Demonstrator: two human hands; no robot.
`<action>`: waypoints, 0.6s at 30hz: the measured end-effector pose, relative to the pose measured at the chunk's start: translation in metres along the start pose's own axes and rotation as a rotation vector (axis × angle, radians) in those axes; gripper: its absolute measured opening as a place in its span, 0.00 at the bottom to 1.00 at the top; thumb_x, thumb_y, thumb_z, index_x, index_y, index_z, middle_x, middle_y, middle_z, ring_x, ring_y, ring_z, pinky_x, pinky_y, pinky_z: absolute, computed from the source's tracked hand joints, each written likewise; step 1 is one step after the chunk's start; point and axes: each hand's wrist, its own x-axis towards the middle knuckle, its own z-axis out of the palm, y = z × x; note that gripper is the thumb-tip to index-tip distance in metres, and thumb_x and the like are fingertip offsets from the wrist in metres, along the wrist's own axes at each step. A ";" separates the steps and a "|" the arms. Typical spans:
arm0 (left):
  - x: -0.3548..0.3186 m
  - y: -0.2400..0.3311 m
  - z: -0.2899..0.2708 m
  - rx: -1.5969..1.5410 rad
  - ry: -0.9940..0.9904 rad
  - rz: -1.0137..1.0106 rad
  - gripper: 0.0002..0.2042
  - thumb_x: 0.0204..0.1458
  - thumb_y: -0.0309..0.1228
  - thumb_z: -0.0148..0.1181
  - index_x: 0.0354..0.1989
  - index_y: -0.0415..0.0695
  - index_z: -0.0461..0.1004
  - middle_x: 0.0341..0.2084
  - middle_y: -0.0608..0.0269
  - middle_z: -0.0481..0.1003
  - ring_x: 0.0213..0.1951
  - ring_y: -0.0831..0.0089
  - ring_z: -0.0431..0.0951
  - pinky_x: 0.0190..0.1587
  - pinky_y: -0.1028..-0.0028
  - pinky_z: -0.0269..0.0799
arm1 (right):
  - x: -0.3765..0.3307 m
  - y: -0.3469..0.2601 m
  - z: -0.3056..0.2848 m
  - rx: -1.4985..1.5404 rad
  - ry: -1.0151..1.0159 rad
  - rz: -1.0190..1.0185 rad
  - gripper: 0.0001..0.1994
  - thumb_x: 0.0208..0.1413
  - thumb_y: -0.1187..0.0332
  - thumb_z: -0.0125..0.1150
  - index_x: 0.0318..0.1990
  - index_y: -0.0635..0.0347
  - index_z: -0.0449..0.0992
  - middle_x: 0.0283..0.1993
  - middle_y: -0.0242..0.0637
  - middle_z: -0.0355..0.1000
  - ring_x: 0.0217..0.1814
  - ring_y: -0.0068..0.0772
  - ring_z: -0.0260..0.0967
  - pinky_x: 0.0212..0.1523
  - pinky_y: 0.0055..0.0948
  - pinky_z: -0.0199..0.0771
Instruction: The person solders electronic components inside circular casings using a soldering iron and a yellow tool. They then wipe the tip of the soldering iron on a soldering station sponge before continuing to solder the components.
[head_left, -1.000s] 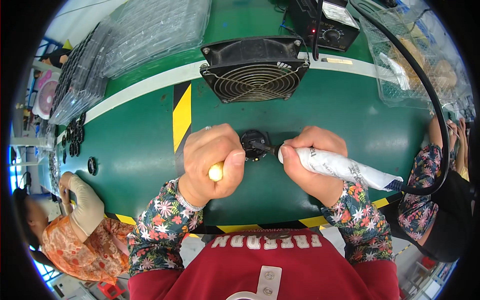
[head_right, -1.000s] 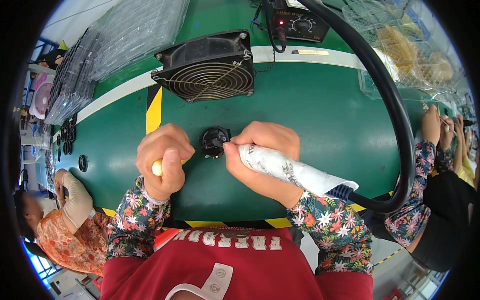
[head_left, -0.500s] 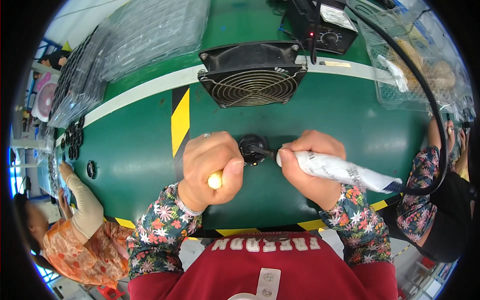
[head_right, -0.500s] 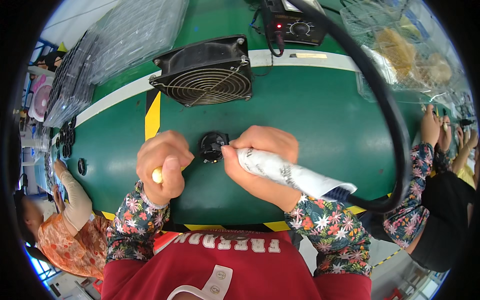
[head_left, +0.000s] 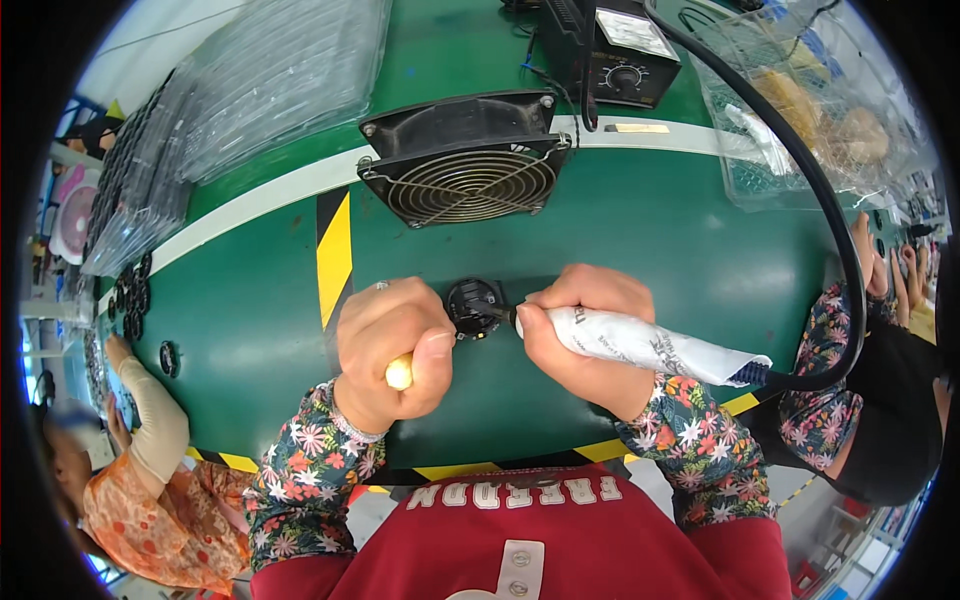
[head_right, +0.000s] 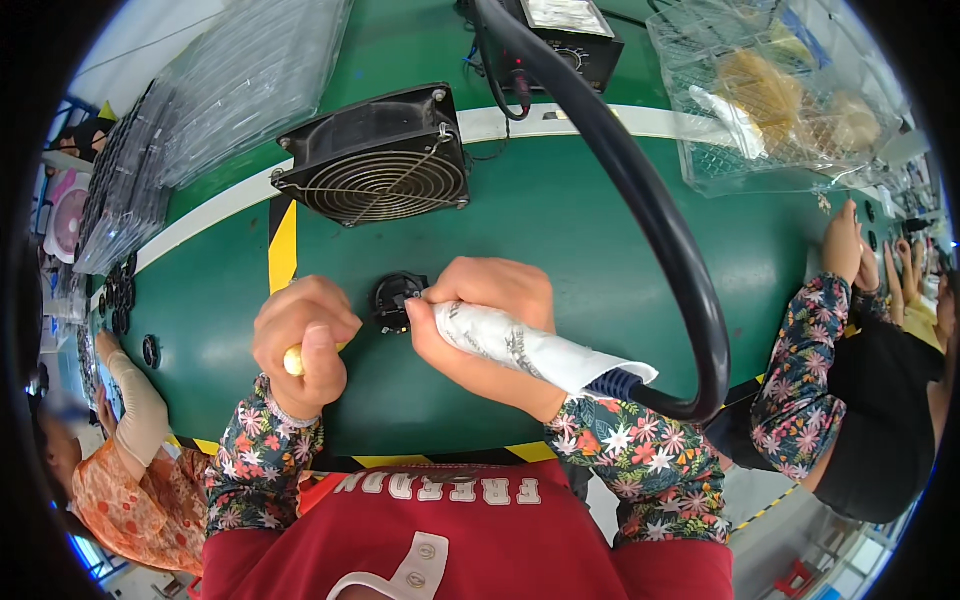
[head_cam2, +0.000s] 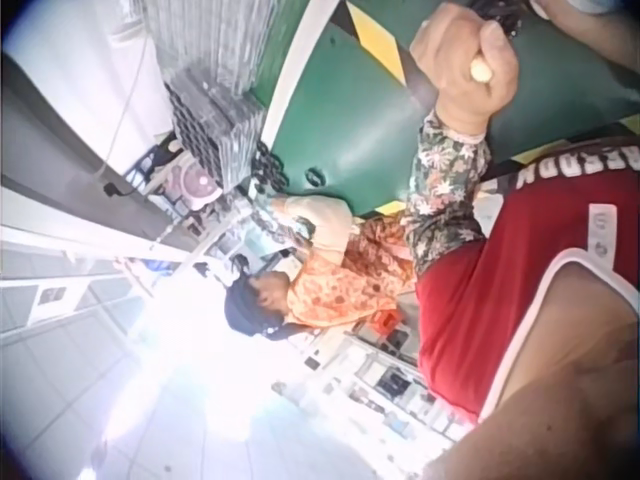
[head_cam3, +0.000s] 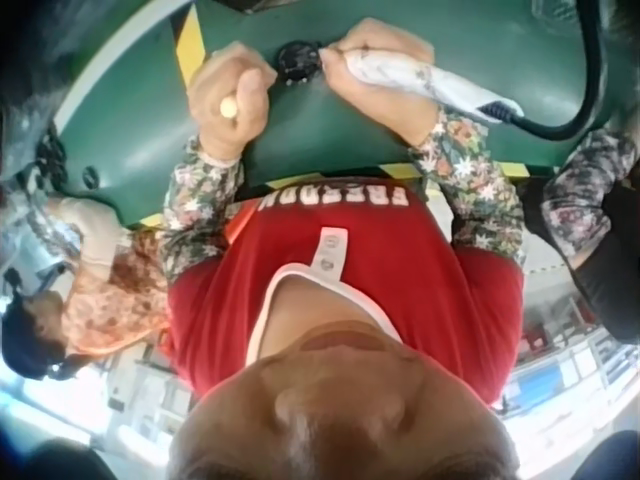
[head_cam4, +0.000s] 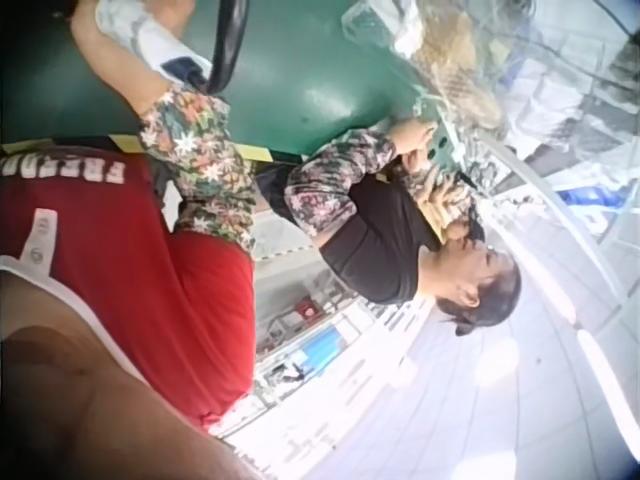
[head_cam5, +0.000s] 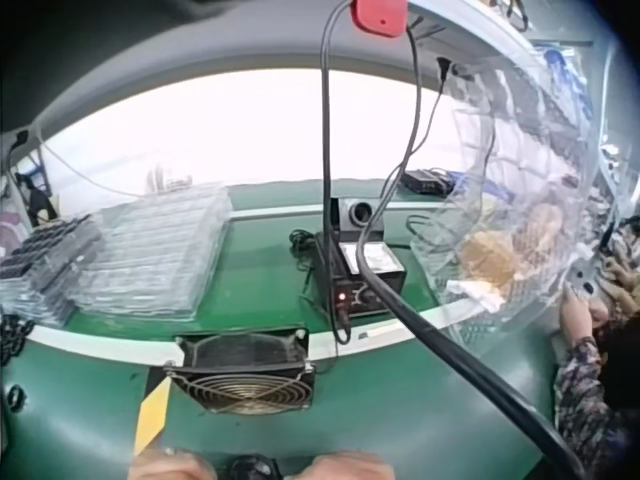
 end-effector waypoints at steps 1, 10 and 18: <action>0.000 0.000 0.000 -0.002 0.004 0.005 0.10 0.44 0.25 0.52 0.14 0.41 0.63 0.12 0.62 0.66 0.12 0.69 0.64 0.15 0.73 0.56 | 0.000 0.000 0.000 -0.006 -0.008 -0.001 0.06 0.41 0.75 0.63 0.21 0.59 0.70 0.19 0.33 0.69 0.19 0.30 0.67 0.21 0.26 0.64; 0.000 -0.002 0.000 -0.006 0.011 0.024 0.09 0.44 0.24 0.52 0.14 0.41 0.63 0.12 0.62 0.66 0.12 0.69 0.64 0.15 0.73 0.56 | 0.004 0.001 -0.002 -0.024 -0.049 -0.088 0.07 0.37 0.75 0.64 0.21 0.58 0.70 0.17 0.33 0.67 0.17 0.32 0.65 0.19 0.27 0.62; 0.000 -0.003 0.000 -0.011 0.010 0.022 0.10 0.45 0.24 0.51 0.14 0.41 0.63 0.12 0.62 0.66 0.12 0.69 0.63 0.15 0.74 0.55 | 0.004 0.003 0.001 0.004 -0.034 -0.111 0.06 0.37 0.75 0.63 0.21 0.58 0.70 0.16 0.33 0.66 0.16 0.32 0.64 0.18 0.27 0.61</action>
